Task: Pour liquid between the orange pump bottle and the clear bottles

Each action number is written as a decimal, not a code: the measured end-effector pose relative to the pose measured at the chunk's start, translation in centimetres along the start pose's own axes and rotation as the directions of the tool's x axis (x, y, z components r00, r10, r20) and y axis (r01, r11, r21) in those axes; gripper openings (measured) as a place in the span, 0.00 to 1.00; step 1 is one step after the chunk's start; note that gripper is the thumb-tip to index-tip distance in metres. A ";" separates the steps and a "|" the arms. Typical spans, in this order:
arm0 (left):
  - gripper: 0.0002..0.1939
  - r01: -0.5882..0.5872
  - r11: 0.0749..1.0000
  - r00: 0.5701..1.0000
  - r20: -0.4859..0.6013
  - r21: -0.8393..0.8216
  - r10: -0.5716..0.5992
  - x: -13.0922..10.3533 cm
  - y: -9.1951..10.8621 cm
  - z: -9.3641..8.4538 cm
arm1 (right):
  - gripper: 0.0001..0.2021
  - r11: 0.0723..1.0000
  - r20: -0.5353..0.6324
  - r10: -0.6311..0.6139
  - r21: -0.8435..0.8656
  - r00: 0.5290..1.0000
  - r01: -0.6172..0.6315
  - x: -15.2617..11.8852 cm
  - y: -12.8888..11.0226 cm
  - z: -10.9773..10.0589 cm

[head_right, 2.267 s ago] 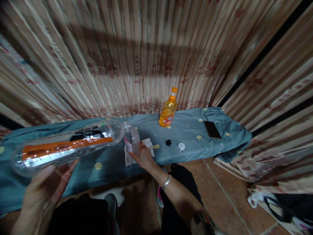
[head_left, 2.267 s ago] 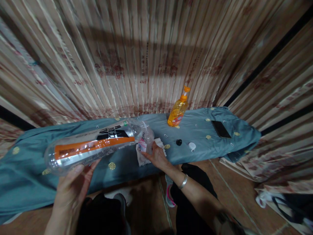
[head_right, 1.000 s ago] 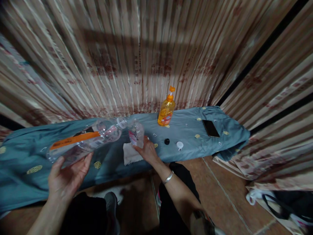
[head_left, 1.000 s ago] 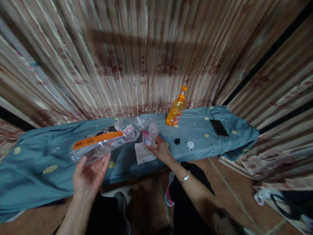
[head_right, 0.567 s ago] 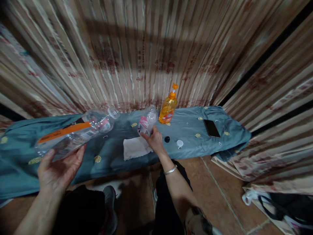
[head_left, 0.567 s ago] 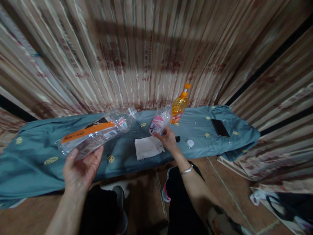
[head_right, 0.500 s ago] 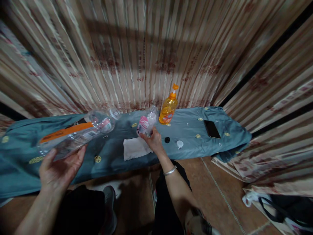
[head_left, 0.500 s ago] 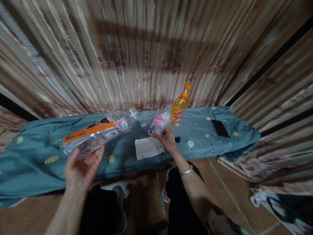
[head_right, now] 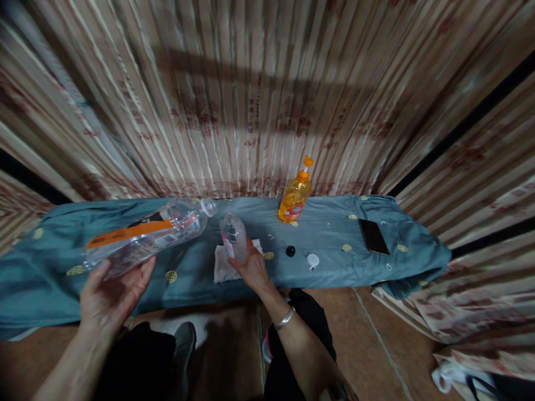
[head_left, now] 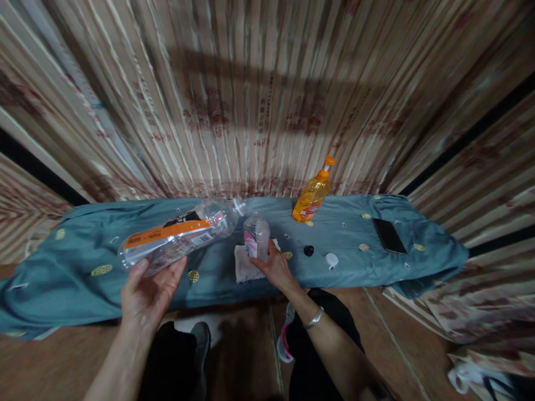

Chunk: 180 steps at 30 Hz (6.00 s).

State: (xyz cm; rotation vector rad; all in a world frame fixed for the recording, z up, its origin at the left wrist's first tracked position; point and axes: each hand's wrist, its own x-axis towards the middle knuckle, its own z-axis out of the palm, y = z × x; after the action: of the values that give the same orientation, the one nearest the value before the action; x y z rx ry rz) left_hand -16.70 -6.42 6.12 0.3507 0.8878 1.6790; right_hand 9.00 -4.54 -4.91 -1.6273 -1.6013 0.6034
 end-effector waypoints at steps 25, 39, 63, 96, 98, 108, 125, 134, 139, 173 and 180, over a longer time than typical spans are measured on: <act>0.25 -0.015 0.999 0.999 0.035 0.034 0.014 0.5 -0.3 -0.9 | 0.29 0.984 0.007 -0.108 -0.144 0.994 0.108 -0.5 -1.8 -1.5; 0.31 -0.048 0.986 0.999 0.027 0.160 0.044 0.2 0.3 -0.3 | 0.25 0.986 0.044 -0.065 -0.149 0.997 0.070 -0.4 -1.6 -2.2; 0.30 -0.114 0.964 0.990 0.104 0.239 0.091 0.0 1.0 -1.0 | 0.26 0.996 0.040 -0.028 -0.079 0.999 0.032 0.0 -1.0 -1.4; 0.28 -0.132 0.961 0.991 0.014 0.242 0.133 0.0 1.8 -0.6 | 0.29 0.999 0.095 0.032 -0.043 0.995 -0.028 0.0 -1.6 -0.2; 0.28 -0.144 0.963 0.989 0.013 0.229 0.145 0.1 1.7 -0.6 | 0.29 0.999 0.088 0.027 -0.029 0.996 -0.024 0.0 -1.5 0.0; 0.29 -0.157 0.967 0.988 0.035 0.200 0.153 0.1 1.4 -0.3 | 0.28 0.999 0.046 0.005 0.037 0.999 -0.007 -0.2 -0.6 0.7; 0.31 -0.176 0.962 0.984 0.067 0.207 0.166 -0.1 1.3 -0.3 | 0.27 1.000 0.045 0.010 -0.001 0.999 -0.010 -0.3 -0.4 0.8; 0.22 -0.163 0.948 0.987 0.049 0.274 0.155 -0.3 1.3 0.0 | 0.27 0.999 0.046 0.034 -0.013 0.998 -0.033 -0.5 -0.5 0.9; 0.21 -0.176 0.945 0.984 0.062 0.276 0.165 -0.3 1.3 0.1 | 0.28 0.998 0.051 0.027 -0.055 0.998 -0.024 -0.5 -0.6 0.9; 0.21 -0.159 0.955 0.987 0.039 0.249 0.154 -0.3 1.1 0.1 | 0.28 0.999 0.042 0.037 -0.035 0.998 -0.036 -0.4 -0.2 1.2; 0.25 -0.155 0.959 0.988 0.023 0.238 0.154 -0.4 1.2 0.5 | 0.28 0.998 0.055 0.062 -0.023 0.997 -0.061 -0.5 -0.6 1.1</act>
State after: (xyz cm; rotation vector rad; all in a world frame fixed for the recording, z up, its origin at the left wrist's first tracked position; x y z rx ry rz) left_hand -17.08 -6.72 7.42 0.6010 1.0865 1.7156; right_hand 7.75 -4.83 -5.16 -1.6940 -1.6073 0.6711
